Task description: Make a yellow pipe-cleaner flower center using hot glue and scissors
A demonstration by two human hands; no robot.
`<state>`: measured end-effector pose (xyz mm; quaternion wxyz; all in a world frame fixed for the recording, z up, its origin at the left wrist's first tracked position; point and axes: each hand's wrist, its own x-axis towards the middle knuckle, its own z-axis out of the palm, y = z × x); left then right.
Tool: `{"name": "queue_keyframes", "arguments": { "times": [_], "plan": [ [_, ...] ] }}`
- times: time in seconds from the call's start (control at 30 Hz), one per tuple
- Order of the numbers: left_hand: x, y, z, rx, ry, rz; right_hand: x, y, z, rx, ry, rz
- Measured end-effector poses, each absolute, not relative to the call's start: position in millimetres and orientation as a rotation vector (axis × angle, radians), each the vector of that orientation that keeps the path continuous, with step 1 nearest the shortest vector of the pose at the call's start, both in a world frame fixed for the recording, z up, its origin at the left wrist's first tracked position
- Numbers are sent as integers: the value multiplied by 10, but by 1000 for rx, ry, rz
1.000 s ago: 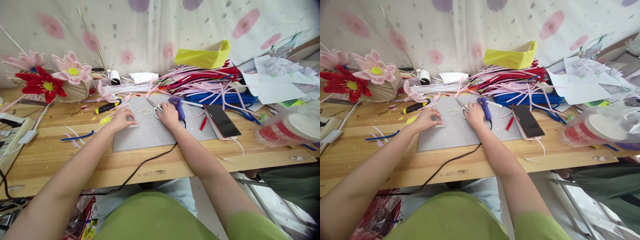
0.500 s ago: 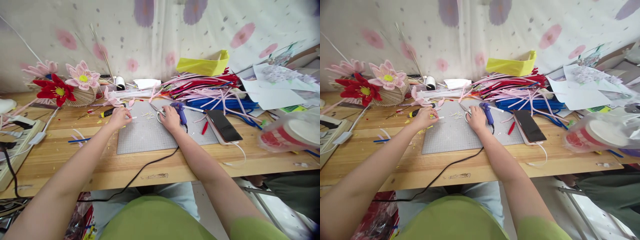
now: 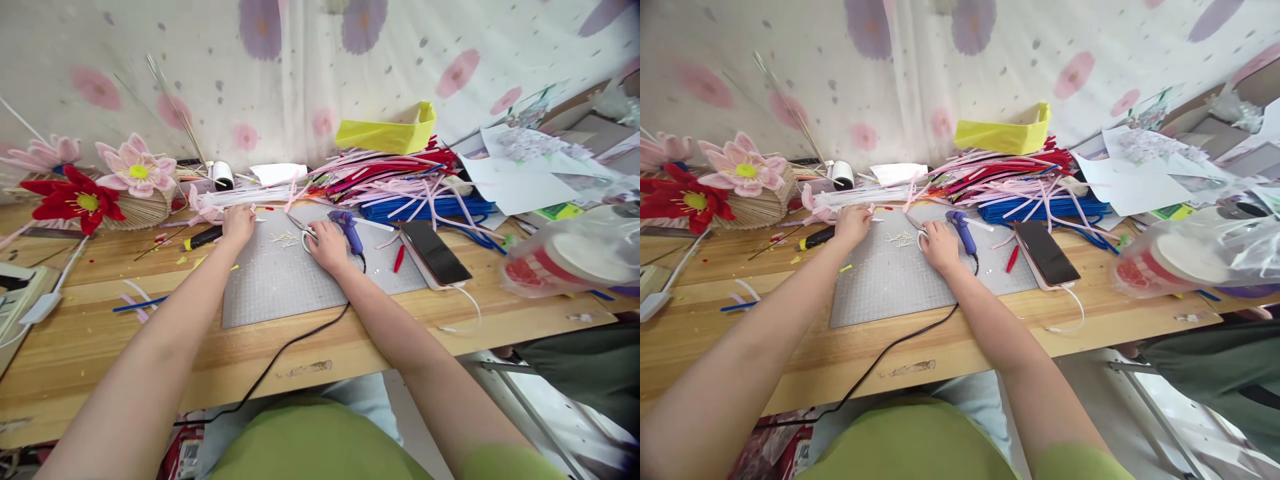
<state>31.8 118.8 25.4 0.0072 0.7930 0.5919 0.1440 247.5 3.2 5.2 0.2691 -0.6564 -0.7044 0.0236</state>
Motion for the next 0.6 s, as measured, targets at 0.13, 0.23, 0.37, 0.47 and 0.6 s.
{"name": "queue_keyframes", "arguments": {
  "times": [0.13,0.23,0.37,0.47,0.6],
  "plan": [
    [270,1179,218,2430,1882,560,2468,33,46,-1769,-1906,81],
    [278,1157,188,2376,1912,730,2463,38,26,-1767,-1920,73],
    [319,1159,153,2294,1840,713,2458,41,10,-1758,-1931,59],
    [341,1162,159,2262,1834,606,2451,42,7,-1754,-1929,65],
    [334,1120,203,2259,1807,542,2441,43,5,-1743,-1930,72]
  ]
}}
